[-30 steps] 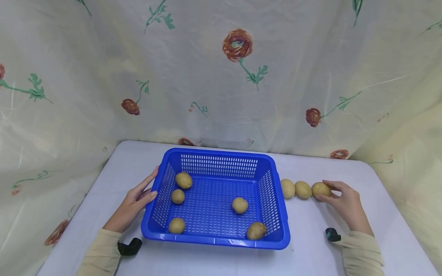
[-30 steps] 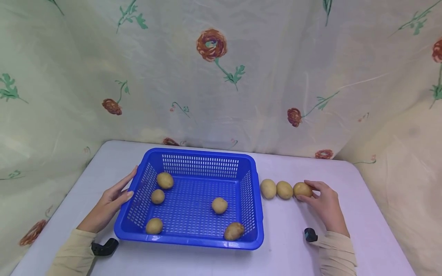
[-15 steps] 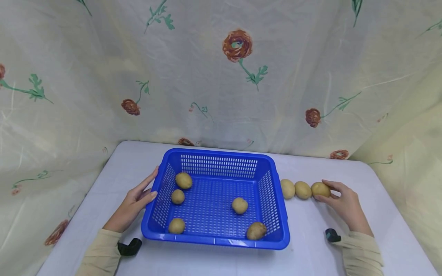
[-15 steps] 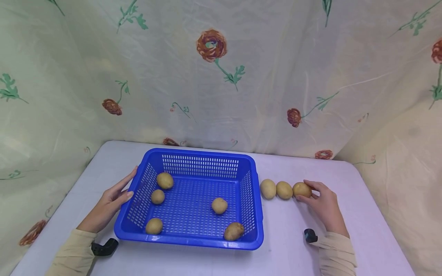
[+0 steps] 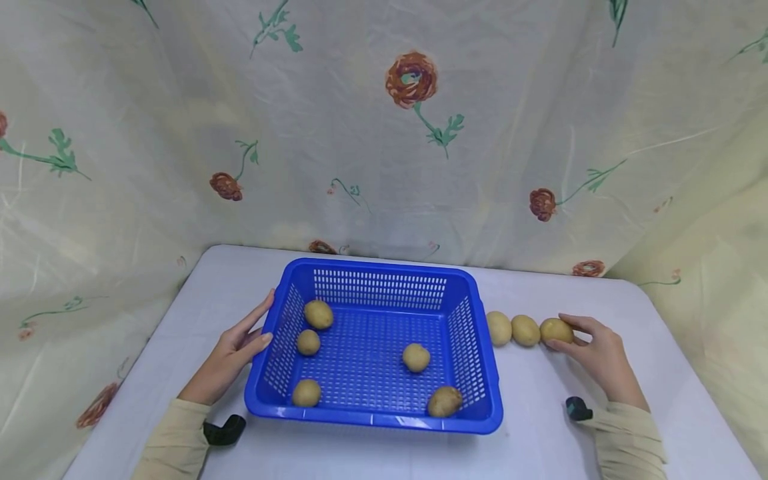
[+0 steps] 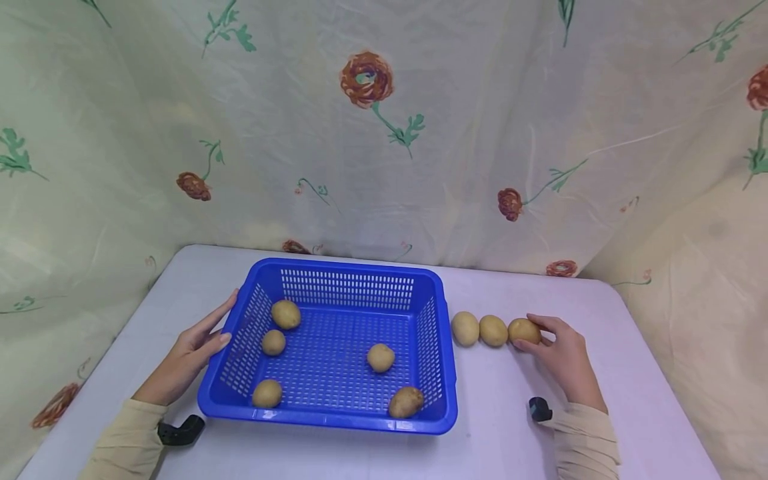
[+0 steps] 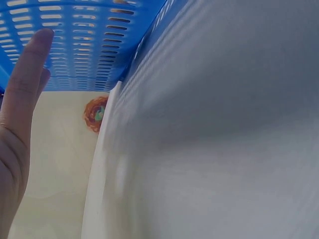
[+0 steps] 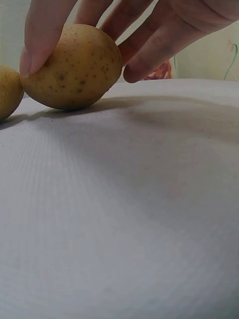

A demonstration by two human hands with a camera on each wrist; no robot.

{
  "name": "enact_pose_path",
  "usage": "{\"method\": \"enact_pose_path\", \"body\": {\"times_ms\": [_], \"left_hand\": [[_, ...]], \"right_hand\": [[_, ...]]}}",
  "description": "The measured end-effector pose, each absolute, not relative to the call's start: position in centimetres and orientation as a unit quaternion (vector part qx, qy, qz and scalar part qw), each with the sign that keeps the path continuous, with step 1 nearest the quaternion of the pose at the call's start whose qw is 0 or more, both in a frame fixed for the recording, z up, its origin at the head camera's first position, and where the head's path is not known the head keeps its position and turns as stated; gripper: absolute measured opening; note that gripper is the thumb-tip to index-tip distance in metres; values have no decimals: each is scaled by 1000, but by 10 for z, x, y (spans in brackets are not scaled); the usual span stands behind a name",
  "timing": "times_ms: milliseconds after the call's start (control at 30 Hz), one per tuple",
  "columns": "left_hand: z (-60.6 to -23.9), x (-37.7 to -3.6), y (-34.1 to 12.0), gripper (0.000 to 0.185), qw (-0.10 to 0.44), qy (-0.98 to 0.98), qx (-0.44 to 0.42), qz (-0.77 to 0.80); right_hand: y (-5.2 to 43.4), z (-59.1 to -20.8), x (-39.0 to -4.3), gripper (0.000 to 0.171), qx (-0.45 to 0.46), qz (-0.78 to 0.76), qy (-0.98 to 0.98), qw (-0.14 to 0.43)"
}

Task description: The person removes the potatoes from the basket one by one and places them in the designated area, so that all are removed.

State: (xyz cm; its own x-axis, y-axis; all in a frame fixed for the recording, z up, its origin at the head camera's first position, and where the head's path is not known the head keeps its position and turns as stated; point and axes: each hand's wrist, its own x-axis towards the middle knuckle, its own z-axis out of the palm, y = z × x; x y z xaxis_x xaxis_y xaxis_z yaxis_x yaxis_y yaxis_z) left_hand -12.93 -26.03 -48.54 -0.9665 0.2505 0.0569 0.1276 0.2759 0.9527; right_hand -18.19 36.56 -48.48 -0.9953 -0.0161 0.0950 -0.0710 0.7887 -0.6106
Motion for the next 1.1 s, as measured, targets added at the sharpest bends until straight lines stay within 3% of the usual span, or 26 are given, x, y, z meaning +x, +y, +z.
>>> {"method": "enact_pose_path", "body": {"times_ms": [300, 567, 1100], "left_hand": [[-486, -129, -261, 64, 54, 794, 117, 594], [-485, -129, -260, 64, 52, 794, 121, 593], [-484, -129, -260, 64, 51, 795, 121, 592]], "right_hand": [[364, -480, -182, 81, -4, 320, -948, -4], [368, -474, -177, 72, 31, 337, -939, 61], [352, -441, -173, 72, 50, 334, -937, 88]]}}
